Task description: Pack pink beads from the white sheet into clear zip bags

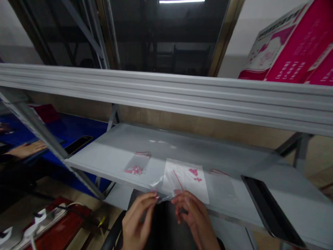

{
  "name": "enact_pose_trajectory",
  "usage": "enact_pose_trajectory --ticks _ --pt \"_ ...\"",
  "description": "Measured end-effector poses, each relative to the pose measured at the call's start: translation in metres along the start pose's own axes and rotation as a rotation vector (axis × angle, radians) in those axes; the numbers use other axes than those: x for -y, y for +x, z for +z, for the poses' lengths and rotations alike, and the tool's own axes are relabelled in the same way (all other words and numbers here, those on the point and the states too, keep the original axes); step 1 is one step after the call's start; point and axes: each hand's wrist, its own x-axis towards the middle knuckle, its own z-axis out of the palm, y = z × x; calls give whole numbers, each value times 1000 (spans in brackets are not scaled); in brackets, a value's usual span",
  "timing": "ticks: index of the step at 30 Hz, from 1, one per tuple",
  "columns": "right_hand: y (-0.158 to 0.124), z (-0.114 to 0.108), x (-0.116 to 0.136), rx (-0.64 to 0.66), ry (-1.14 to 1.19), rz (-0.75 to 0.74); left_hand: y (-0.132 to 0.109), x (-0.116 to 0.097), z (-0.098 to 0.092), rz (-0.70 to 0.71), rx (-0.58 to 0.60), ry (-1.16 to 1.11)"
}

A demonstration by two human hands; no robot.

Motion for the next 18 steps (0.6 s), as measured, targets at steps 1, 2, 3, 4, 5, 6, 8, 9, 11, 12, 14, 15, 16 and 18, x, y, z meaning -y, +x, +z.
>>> enact_pose_trajectory --ticks 1,2,3,4,5,6,8,9,11,12,14,15,16,18 --pt "0 0 7 -12 -9 -1 -2 -3 -4 23 33 -19" --pt "-1 0 14 -18 -32 4 -4 -6 -8 31 63 -31" --pt "-1 0 21 -10 -62 20 -6 -7 -12 24 88 -38" --pt "-2 -1 25 6 -91 45 -8 -9 -15 1 111 -50" --pt "-4 -2 28 30 -113 74 -10 -9 -17 -36 131 -71" --pt "-5 -4 29 59 -126 104 -12 -9 -19 -84 148 -99" --pt "-8 -10 25 137 -155 170 -15 -9 -20 -195 147 -169" --pt "-10 -14 21 188 -181 208 -17 -9 -19 -253 131 -209" --pt "-11 -21 11 264 -229 266 -19 -9 -15 -356 103 -293" --pt "-12 -25 6 284 -238 279 -19 -9 -13 -396 102 -338" --pt "-13 -29 -2 291 -229 266 -20 -10 -8 -441 111 -423" --pt "-14 -30 -3 276 -220 243 -20 -11 -6 -454 110 -457" --pt "-14 -31 -3 256 -214 224 -20 -12 -4 -467 106 -485" --pt "-15 -30 1 214 -212 203 -21 -12 -2 -497 106 -528"
